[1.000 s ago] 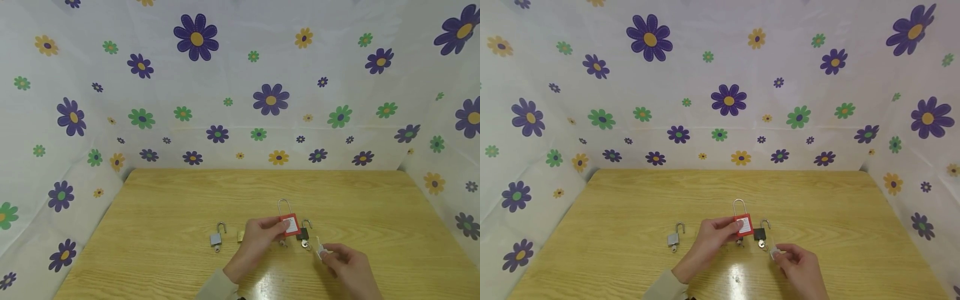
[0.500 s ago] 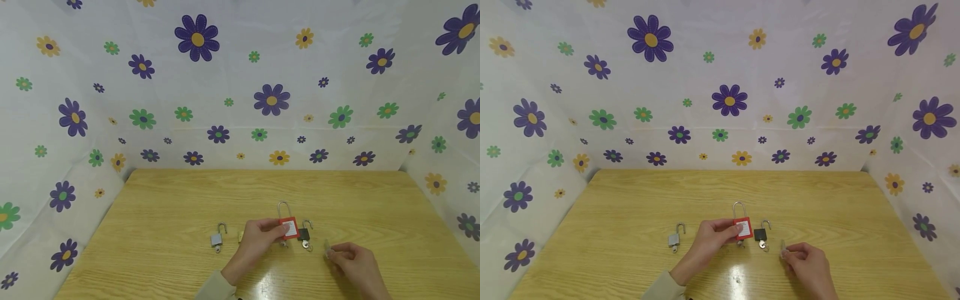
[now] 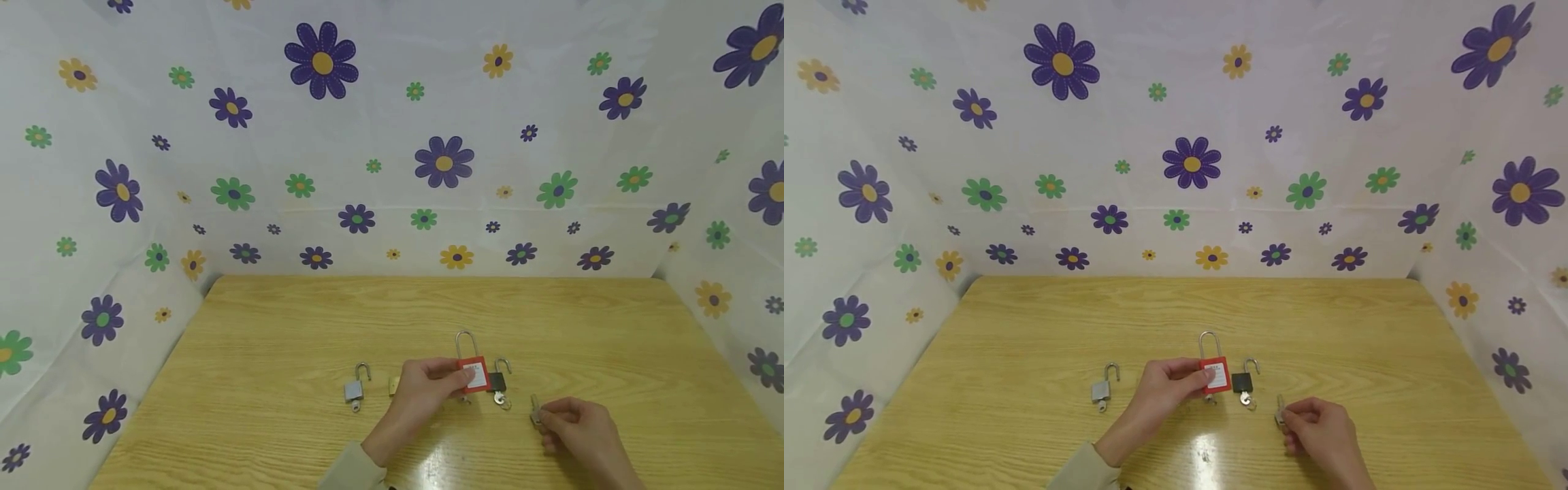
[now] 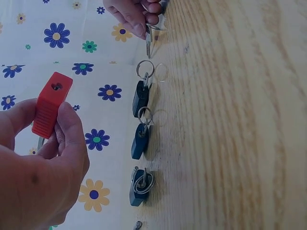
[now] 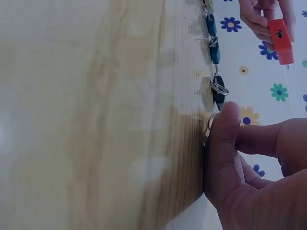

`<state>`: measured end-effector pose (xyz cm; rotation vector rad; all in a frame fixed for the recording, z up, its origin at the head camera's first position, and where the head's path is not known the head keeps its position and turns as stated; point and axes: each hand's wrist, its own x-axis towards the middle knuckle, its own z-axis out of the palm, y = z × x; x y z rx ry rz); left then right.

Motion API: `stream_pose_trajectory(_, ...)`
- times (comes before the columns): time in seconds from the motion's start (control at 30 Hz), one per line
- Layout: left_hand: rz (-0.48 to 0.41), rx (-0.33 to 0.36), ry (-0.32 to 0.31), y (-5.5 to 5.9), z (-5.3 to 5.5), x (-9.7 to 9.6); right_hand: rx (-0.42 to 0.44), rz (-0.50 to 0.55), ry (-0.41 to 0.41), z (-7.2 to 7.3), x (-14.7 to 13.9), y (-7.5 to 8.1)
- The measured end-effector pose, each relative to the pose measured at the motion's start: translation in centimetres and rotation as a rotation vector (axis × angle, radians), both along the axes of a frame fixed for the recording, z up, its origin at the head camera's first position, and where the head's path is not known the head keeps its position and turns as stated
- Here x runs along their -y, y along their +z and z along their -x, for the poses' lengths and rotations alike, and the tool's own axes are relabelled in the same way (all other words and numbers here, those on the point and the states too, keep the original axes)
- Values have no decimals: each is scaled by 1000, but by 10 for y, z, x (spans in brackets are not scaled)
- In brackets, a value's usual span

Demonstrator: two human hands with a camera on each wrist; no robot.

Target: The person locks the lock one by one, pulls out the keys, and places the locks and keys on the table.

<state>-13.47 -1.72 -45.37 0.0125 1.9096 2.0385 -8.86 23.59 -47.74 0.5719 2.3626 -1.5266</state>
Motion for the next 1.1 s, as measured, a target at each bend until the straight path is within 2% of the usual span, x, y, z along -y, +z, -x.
stream_pose_trajectory(0.43, -37, 2, 7, -3, 0, 0, 6, -63, 59, 2, 0, 0)
stream_pose_trajectory(0.8, 4, -6, 1, -2, -1, 1, -33, -122, 74, 2, 2, -3)
stream_pose_trajectory(1.1, 10, -10, 6, -3, -1, 1, -2, -165, 105, 2, 5, 2)
